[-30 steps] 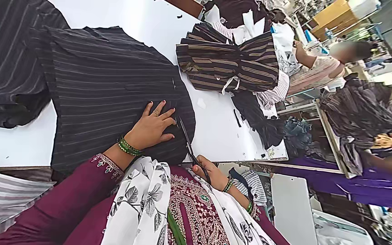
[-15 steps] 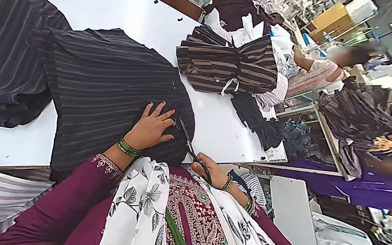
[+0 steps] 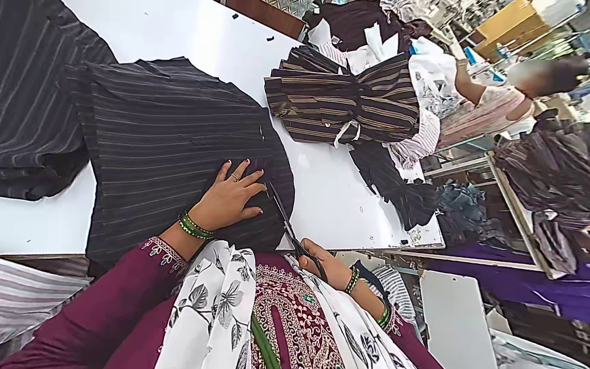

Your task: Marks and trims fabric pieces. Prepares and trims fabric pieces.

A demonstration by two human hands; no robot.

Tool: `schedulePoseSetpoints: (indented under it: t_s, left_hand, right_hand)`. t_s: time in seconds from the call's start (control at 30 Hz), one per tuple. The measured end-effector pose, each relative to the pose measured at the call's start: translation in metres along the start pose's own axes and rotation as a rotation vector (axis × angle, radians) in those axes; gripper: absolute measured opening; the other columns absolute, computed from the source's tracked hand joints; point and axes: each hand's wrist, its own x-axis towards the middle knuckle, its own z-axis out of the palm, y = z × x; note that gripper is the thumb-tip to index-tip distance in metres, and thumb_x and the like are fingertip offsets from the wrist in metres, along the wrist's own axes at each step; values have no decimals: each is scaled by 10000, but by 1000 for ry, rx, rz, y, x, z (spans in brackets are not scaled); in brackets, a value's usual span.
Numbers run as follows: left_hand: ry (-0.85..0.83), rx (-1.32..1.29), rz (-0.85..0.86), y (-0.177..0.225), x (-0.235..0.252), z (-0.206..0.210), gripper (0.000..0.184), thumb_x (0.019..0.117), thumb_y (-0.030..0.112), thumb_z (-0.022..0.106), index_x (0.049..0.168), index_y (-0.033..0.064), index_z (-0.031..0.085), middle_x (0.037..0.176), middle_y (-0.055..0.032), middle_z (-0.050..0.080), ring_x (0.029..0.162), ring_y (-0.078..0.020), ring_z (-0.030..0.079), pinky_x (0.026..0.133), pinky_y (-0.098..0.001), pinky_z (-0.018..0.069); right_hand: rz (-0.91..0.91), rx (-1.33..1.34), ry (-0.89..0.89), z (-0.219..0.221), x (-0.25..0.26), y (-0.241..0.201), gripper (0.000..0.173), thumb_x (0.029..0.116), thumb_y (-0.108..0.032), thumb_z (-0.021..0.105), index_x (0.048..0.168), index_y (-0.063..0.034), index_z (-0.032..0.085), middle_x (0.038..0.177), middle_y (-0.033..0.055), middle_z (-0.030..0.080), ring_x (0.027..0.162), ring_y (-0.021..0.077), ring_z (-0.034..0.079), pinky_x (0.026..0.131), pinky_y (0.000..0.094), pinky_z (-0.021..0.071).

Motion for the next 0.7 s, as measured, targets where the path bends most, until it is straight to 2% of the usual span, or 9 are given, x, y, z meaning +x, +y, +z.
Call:
schedulePoseSetpoints:
  t_s: [0.2, 0.3, 0.4, 0.57, 0.7]
  left_hand:
    - [16, 20, 3, 1, 0, 1, 618, 951, 575, 593, 1408, 160, 623, 1573, -121, 480, 1522, -456, 277, 1156, -755, 140]
    - [-19, 23, -11, 3, 1, -2, 640, 934, 582, 620, 1418, 164, 618, 1585, -126, 463, 1529, -456, 259, 1160, -754, 127]
    - [-17, 35, -2, 2, 0, 0, 618, 938, 593, 601, 1394, 178, 646, 1588, -130, 457, 1531, -453, 257, 1165, -748, 121]
    - [-13, 59, 12, 1, -1, 0, 604, 954, 600, 568, 1393, 194, 653, 1589, -134, 454, 1530, -450, 261, 1166, -745, 127]
    - [15, 55, 30, 0, -1, 2, 612, 947, 606, 566, 1391, 194, 656, 1578, -145, 467, 1521, -465, 273, 1153, -759, 141]
  right_hand:
    - [-14, 60, -24, 1, -2, 3, 731, 835, -751, 590, 1034, -52, 510, 787, -84, 490, 677, -40, 475, 649, 167, 422]
    - [-41, 101, -4, 5, 1, 2, 649, 871, -692, 595, 1009, -65, 500, 760, -97, 476, 652, -44, 464, 635, 159, 415]
    - [-26, 111, 8, 8, 3, -4, 527, 935, -572, 581, 1012, -61, 478, 726, -96, 459, 620, -39, 456, 618, 160, 413]
    - [6, 64, 24, 11, 4, -12, 447, 998, -472, 542, 1023, -31, 471, 723, -67, 450, 618, -12, 449, 622, 187, 412]
    - [24, 14, 11, 12, 3, -12, 455, 1007, -459, 526, 1060, -11, 469, 766, -47, 456, 656, 1, 452, 647, 205, 415]
